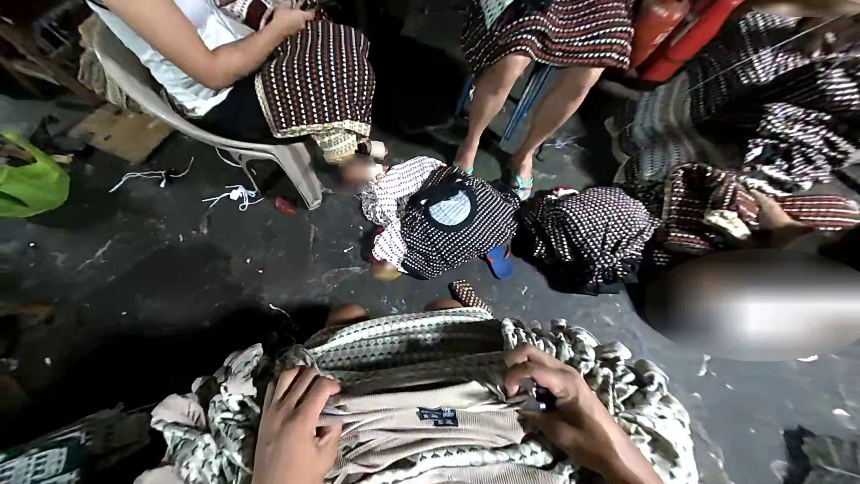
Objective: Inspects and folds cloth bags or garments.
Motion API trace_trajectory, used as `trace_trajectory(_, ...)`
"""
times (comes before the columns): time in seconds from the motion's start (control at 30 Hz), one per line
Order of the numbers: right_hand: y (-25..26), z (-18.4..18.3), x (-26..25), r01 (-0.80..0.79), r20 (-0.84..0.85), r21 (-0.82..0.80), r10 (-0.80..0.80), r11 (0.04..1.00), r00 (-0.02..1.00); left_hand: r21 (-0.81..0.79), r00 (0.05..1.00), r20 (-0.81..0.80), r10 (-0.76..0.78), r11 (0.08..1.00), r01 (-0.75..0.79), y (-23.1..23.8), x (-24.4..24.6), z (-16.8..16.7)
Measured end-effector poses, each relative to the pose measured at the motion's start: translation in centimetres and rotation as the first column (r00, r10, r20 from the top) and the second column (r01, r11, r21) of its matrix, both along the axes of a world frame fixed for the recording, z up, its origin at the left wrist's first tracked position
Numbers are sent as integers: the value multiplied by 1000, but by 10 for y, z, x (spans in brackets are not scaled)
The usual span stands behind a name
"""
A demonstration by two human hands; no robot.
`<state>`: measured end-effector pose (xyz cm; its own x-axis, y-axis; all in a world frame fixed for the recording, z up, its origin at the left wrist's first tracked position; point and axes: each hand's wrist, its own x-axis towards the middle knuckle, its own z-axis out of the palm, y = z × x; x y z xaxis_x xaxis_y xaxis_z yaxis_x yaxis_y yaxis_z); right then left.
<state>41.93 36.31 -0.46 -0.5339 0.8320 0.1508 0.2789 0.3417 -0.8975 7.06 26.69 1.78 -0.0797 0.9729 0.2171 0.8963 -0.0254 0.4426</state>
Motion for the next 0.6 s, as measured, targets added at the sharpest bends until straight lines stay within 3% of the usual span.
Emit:
trace_trajectory(0.23,-1,0,0,6,-68,-14,-7,1000,998,-58,997,76,-3,998,7,-5,2,5)
trace_trajectory(0.4,0,9,-2,336,69,60,-340,940,938,3,965,226,136,990,-140,-19,-2,16)
trace_trajectory(0.5,-5,30,16,530,60,-16,-528,848,847,68,949,200,242,963,-260,-36,-17,29)
trace_trajectory(0.6,-17,51,43,618,33,-158,-621,770,783,-20,906,169,389,920,-391,-58,-37,42)
